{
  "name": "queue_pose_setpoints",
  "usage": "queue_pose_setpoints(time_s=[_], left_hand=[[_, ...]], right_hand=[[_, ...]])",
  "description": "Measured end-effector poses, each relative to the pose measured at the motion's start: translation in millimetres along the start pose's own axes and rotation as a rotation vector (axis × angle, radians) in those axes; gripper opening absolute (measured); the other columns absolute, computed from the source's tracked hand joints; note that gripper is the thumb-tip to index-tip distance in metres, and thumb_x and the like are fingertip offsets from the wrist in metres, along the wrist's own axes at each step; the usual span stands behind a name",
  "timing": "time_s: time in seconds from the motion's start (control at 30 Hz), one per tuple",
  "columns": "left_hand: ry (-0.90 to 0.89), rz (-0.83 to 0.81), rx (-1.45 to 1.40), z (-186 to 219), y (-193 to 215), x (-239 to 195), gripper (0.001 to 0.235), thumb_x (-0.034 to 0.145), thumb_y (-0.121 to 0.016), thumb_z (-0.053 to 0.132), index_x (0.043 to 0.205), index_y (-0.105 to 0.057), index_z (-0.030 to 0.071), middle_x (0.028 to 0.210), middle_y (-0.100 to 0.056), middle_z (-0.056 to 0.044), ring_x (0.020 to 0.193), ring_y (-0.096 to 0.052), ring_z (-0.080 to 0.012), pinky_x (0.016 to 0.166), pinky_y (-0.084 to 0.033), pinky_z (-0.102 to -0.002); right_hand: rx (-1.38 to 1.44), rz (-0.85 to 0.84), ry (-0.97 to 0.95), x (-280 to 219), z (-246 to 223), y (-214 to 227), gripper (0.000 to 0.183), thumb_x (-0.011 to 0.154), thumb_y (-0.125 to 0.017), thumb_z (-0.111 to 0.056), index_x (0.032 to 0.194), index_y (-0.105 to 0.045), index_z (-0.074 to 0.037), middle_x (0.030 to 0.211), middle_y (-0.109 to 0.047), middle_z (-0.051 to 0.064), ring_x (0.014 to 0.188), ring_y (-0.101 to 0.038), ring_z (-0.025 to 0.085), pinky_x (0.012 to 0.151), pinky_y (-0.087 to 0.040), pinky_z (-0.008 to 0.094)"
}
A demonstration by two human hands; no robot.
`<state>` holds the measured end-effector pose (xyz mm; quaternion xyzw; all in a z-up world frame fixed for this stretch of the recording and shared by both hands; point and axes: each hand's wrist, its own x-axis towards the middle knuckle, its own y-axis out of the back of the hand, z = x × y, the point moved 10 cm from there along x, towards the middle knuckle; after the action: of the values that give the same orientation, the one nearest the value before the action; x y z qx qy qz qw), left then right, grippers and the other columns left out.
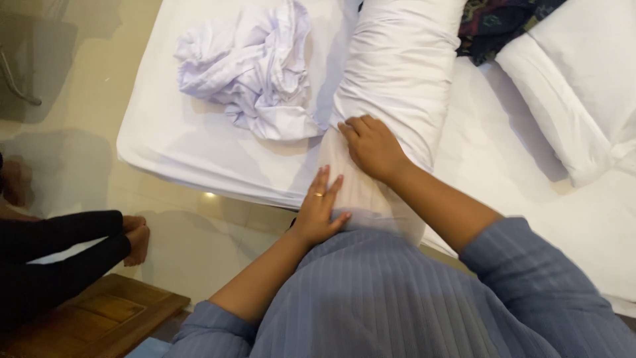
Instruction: The person wraps a long bolster pillow with a white cloth on a bed.
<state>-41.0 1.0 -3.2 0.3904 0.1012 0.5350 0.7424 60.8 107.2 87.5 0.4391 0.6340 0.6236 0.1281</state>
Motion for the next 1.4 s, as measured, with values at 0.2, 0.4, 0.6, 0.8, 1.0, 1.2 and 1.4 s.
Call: queue_pose_setpoints(time_s=[0.2,0.4,0.6,0.8,1.0,1.2,1.4], left_hand=[[0.004,-0.169,0.029,13,-22,10,0.085,0.085,-0.076,0.03,0.156,-0.036,0.006,0.164,-0.026,-0.027,0.152,-0.026,-0.0488,0.12,-0.027,-0.062],[-0.04,-0.168,0.117,19,-48,12,0.073,0.085,-0.07,0.014,0.151,-0.042,0.002,0.164,-0.032,-0.025,0.15,-0.03,-0.0486,0.116,-0.032,-0.067],[-0.066,-0.279,0.223,-7,-91,-4,0.024,0.092,-0.066,0.014,0.115,-0.063,0.01,0.139,-0.059,-0.011,0.144,-0.047,-0.036,0.13,-0.034,-0.057],[-0.221,-0.128,-0.02,18,-29,8,0.032,0.092,-0.064,0.011,0.122,-0.068,0.003,0.136,-0.062,-0.017,0.136,-0.047,-0.0393,0.12,-0.031,-0.056],[0.36,-0.469,-0.389,-40,20,49,0.024,0.093,-0.066,0.02,0.115,-0.074,0.013,0.128,-0.073,-0.006,0.124,-0.069,-0.0269,0.112,-0.05,-0.04],[-0.019,0.029,-0.149,-14,46,142,0.037,0.097,-0.063,0.012,0.134,-0.066,0.01,0.14,-0.063,-0.012,0.13,-0.056,-0.0348,0.11,-0.043,-0.044],[-0.074,0.144,-0.063,-9,4,173,0.034,0.092,-0.066,0.006,0.125,-0.066,0.005,0.127,-0.066,-0.014,0.12,-0.058,-0.0373,0.104,-0.047,-0.045]], right_hand=[[-0.259,-0.461,-0.118,16,47,-102,0.015,0.082,-0.062,-0.006,0.093,-0.071,-0.001,0.105,-0.066,0.017,0.103,-0.06,0.032,0.081,-0.054,0.039],[-0.277,-0.425,-0.049,10,23,-142,0.015,0.082,-0.064,-0.012,0.09,-0.074,-0.005,0.099,-0.068,0.014,0.098,-0.062,0.03,0.077,-0.054,0.04],[-0.201,-0.661,0.07,-26,-38,-150,0.013,0.08,-0.067,-0.017,0.084,-0.075,-0.008,0.101,-0.068,0.011,0.101,-0.061,0.028,0.079,-0.053,0.038],[-0.081,-0.733,-0.058,-36,-30,-119,0.03,0.068,-0.079,-0.024,0.091,-0.074,-0.006,0.105,-0.067,0.012,0.105,-0.062,0.029,0.086,-0.054,0.037],[0.373,-0.176,-0.324,-28,14,4,0.032,0.079,-0.075,-0.005,0.111,-0.075,-0.008,0.109,-0.07,0.01,0.104,-0.064,0.031,0.092,-0.052,0.042],[0.227,0.328,-0.695,-125,128,47,0.039,0.084,-0.064,0.005,0.121,-0.07,-0.004,0.126,-0.063,0.018,0.119,-0.057,0.034,0.098,-0.049,0.042],[0.393,0.541,-0.875,-177,176,3,0.018,0.09,-0.076,-0.004,0.107,-0.073,-0.003,0.107,-0.071,0.011,0.099,-0.068,0.023,0.088,-0.054,0.033]])
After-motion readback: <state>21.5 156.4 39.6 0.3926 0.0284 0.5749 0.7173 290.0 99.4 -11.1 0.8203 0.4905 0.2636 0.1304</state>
